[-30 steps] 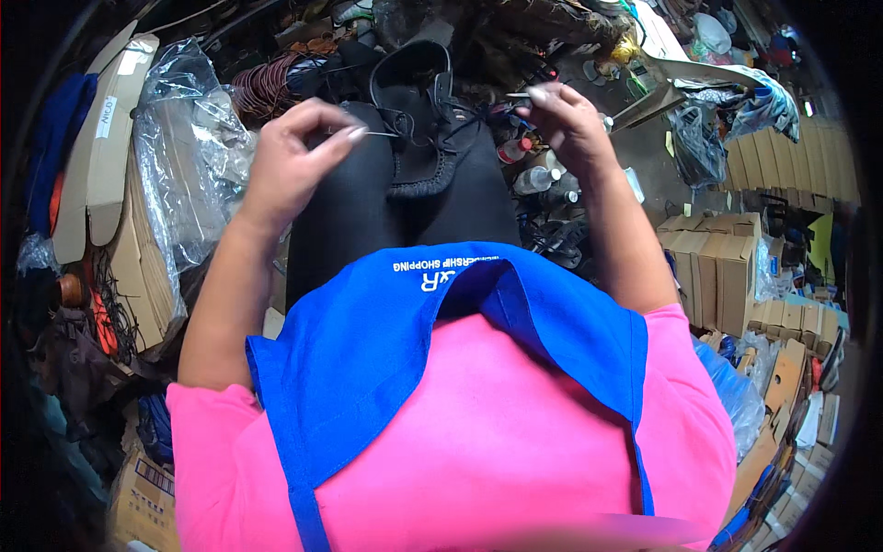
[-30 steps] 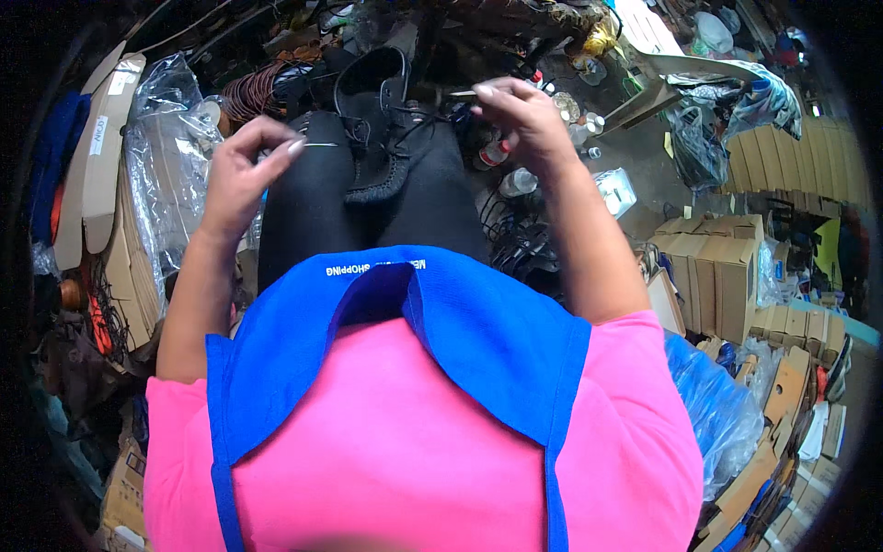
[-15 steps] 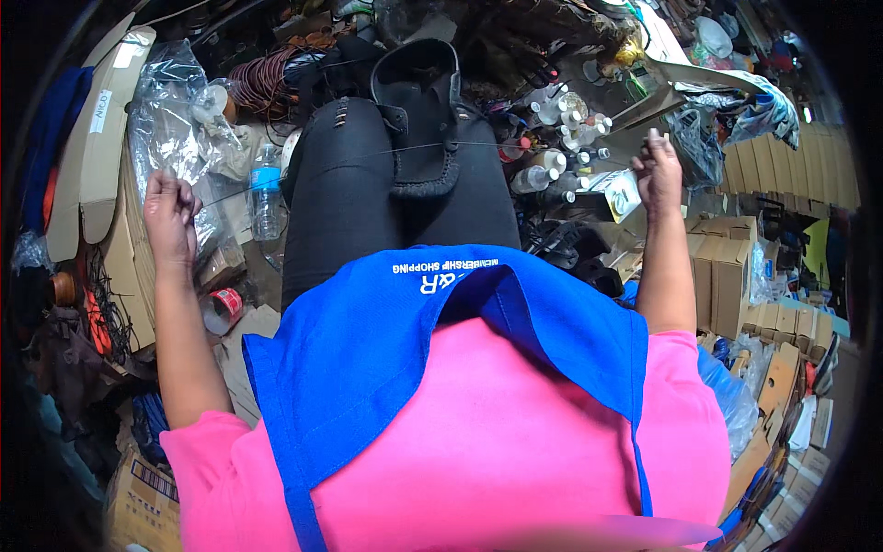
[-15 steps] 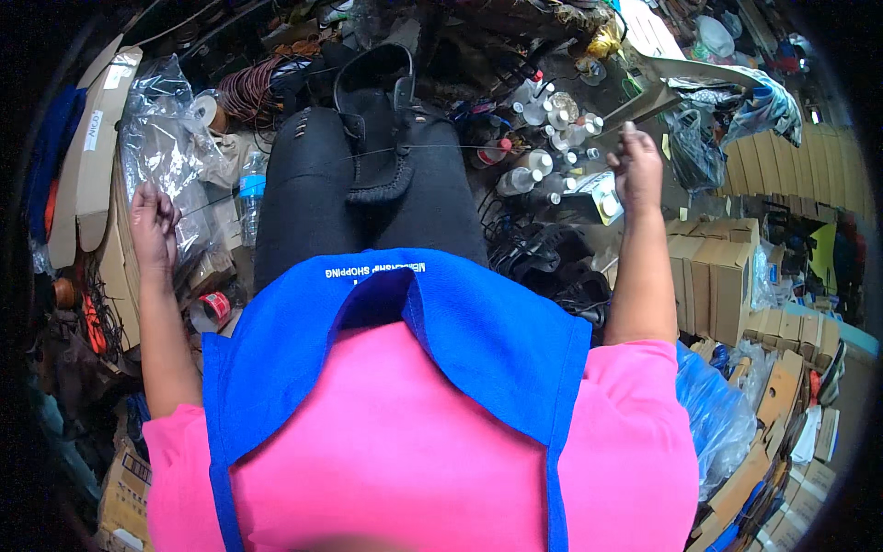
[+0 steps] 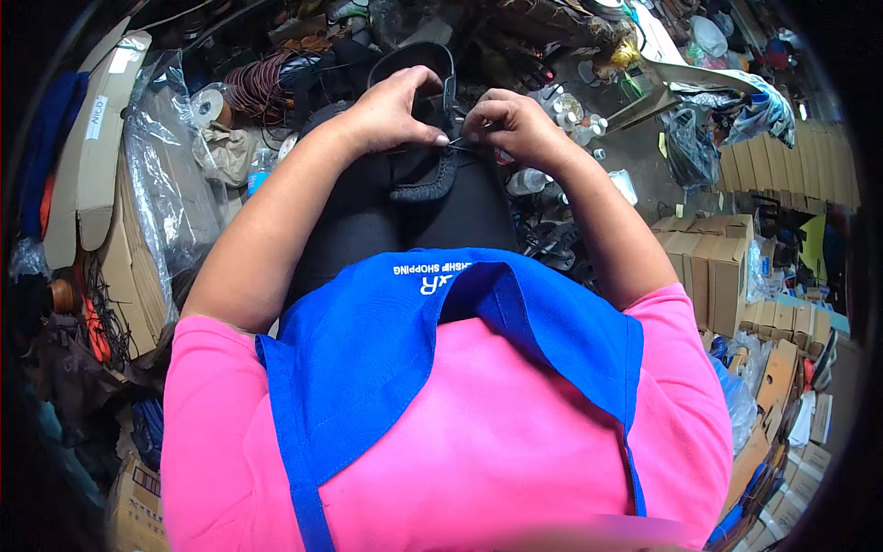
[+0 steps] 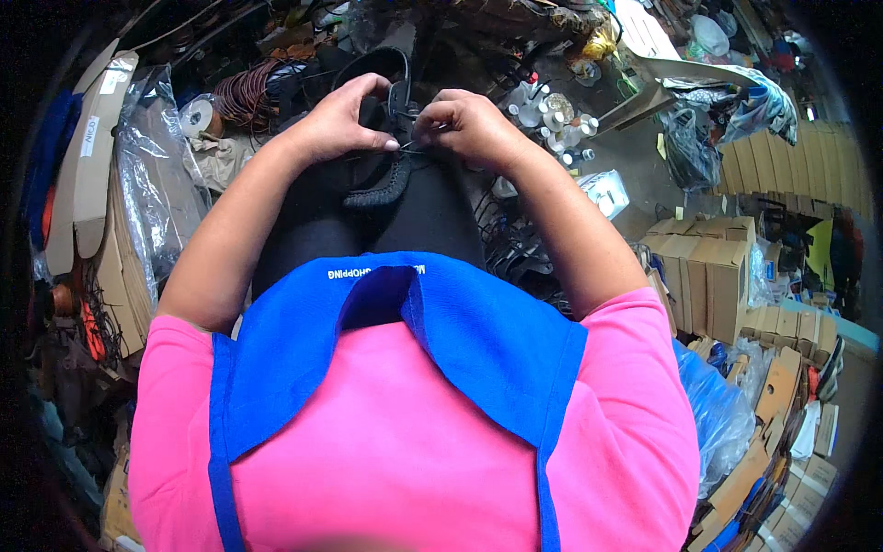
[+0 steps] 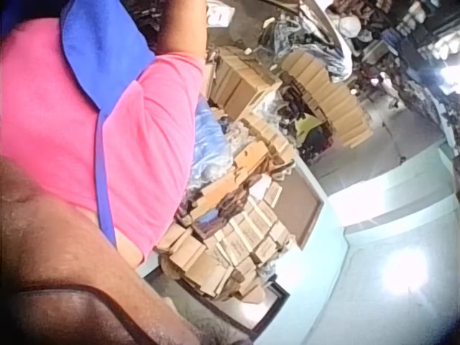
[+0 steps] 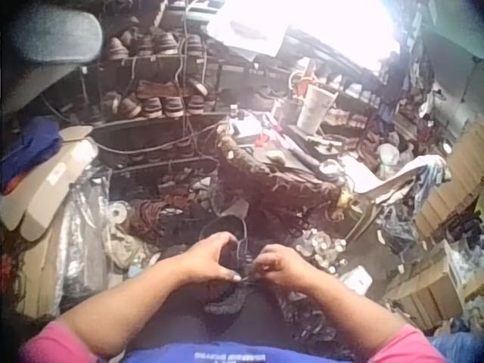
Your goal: Stitching the components of a black leather boot using thread.
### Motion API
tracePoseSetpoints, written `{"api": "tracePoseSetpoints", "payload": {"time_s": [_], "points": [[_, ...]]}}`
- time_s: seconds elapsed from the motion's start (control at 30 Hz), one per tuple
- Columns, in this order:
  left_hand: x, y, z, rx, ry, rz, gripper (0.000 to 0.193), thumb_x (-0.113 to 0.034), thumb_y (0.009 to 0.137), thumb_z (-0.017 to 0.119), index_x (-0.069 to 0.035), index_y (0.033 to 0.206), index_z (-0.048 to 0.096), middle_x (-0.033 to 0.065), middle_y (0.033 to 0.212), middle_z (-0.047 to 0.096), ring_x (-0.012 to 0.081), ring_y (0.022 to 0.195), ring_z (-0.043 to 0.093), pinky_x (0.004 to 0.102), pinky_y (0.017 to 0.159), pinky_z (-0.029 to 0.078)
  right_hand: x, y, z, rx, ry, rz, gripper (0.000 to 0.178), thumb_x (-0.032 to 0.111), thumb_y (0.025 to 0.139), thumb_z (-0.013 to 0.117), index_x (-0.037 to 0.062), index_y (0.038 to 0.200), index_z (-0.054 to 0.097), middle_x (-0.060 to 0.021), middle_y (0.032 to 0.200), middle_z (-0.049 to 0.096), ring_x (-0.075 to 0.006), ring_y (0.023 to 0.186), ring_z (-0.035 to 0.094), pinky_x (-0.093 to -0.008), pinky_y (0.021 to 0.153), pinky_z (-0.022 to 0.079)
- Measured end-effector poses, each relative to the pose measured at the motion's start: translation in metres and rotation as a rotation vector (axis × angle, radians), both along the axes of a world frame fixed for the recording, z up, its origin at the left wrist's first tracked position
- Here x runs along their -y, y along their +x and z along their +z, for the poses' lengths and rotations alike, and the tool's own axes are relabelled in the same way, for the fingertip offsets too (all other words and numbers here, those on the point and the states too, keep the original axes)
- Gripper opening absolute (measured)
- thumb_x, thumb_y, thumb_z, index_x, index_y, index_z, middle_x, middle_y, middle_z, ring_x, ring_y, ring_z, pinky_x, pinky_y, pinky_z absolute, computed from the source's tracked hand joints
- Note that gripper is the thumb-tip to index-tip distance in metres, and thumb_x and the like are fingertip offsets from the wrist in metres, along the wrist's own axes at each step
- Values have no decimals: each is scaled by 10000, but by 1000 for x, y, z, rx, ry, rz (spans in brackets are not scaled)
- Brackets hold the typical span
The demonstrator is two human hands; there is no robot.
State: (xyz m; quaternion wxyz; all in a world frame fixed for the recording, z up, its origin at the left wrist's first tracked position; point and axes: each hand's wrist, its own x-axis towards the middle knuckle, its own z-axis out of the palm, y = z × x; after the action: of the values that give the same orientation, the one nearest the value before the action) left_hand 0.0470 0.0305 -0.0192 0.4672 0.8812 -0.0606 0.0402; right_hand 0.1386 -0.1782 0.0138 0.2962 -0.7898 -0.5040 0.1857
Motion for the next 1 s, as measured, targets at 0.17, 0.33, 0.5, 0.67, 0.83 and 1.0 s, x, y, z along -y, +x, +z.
{"api": "tracePoseSetpoints", "payload": {"time_s": [0.17, 0.33, 0.5, 0.67, 0.83, 1.0], "points": [[1, 7, 7, -128, 69, -172, 348, -184, 672, 770, -9, 946, 644, 81, 904, 576, 227, 934, 556, 323, 847, 429, 1, -4, -7, -120, -20, 37, 96, 47, 760, 678, 72, 852, 670, -30, 839, 575, -139, 800, 586, -258, 728, 470], [-4, 1, 3, -140, -64, -251, 305, -157, 712, 732, -11, 965, 645, 74, 889, 563, 218, 902, 553, 321, 827, 435, 6, -17, -19, -254, 65, -67, 126, 18, 746, 685, 72, 860, 681, -29, 840, 579, -143, 803, 584, -260, 720, 465], [-7, -4, 5, -158, -52, -371, 274, -114, 761, 673, -25, 1020, 653, 76, 893, 559, 214, 899, 552, 314, 823, 437, 12, -32, -14, -1, 103, -50, 167, 35, 749, 681, 106, 899, 696, -41, 815, 563, -184, 773, 577, -280, 690, 465], [-5, -4, 8, -249, 33, -410, 316, -92, 770, 652, -55, 1084, 649, 91, 948, 552, 227, 935, 553, 314, 848, 435, 11, -37, -1, 210, 58, 17, 209, 34, 745, 660, 127, 929, 689, -72, 798, 538, -250, 753, 564, -335, 655, 466], [-3, -5, 9, -200, 177, -381, 290, -56, 726, 660, -40, 1016, 658, 117, 1023, 559, 262, 979, 555, 327, 876, 432, -11, -50, 29, 604, -263, 230, 191, 75, 751, 556, 101, 908, 663, -124, 841, 546, -293, 825, 574, -384, 726, 450], [0, 3, -1, -42, 228, -195, 228, -104, 646, 712, -33, 849, 636, 137, 880, 557, 315, 892, 564, 367, 779, 463, -23, -52, 22, 665, -336, 252, 160, 129, 776, 520, 72, 861, 643, -150, 862, 555, -311, 847, 575, -401, 752, 452]]}}
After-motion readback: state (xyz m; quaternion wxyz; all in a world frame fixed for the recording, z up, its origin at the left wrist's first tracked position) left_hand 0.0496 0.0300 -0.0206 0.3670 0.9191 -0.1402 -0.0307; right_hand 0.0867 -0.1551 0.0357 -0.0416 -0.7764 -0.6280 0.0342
